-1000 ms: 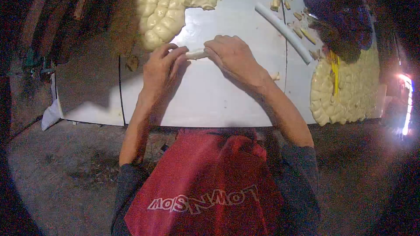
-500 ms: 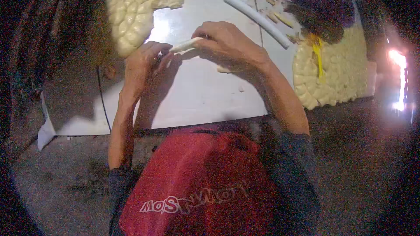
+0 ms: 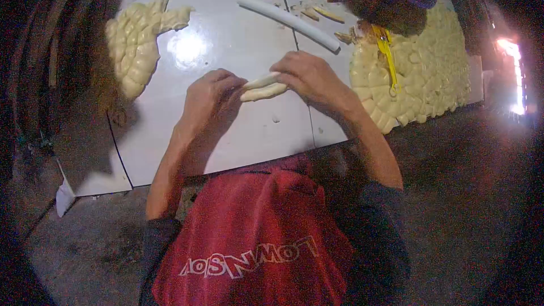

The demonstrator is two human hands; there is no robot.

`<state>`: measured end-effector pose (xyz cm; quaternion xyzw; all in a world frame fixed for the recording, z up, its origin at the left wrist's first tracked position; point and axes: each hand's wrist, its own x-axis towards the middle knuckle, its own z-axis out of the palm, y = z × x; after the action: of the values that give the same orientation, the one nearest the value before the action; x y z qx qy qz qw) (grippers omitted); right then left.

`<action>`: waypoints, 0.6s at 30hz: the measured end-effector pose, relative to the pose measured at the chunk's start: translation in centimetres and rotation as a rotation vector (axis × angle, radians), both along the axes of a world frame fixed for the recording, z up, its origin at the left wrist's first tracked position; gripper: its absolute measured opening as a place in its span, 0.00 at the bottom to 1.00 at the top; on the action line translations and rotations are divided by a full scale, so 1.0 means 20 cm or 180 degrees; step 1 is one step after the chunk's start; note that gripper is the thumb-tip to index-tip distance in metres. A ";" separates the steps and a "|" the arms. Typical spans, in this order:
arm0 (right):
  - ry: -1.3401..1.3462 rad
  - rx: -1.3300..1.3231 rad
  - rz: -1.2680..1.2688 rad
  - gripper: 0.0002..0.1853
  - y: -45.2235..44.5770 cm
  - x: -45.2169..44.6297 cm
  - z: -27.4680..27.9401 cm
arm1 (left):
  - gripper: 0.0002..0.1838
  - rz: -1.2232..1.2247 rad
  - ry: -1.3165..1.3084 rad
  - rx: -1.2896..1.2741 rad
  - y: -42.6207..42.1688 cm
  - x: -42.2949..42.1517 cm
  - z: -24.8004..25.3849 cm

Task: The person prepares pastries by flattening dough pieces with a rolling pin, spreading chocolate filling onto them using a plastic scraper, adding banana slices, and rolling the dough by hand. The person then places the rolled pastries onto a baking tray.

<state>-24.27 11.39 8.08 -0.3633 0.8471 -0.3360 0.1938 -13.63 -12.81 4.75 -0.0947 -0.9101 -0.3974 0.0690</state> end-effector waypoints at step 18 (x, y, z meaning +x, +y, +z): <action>-0.0753 0.0220 0.0189 0.18 -0.04 -0.12 0.06 | 0.15 -0.0179 -0.1194 -0.0245 -0.01 -0.12 0.08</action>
<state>-26.74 10.68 9.36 -0.3392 0.8182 -0.3413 0.3146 -16.09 -13.08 6.25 -0.0469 -0.9186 -0.3747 -0.1167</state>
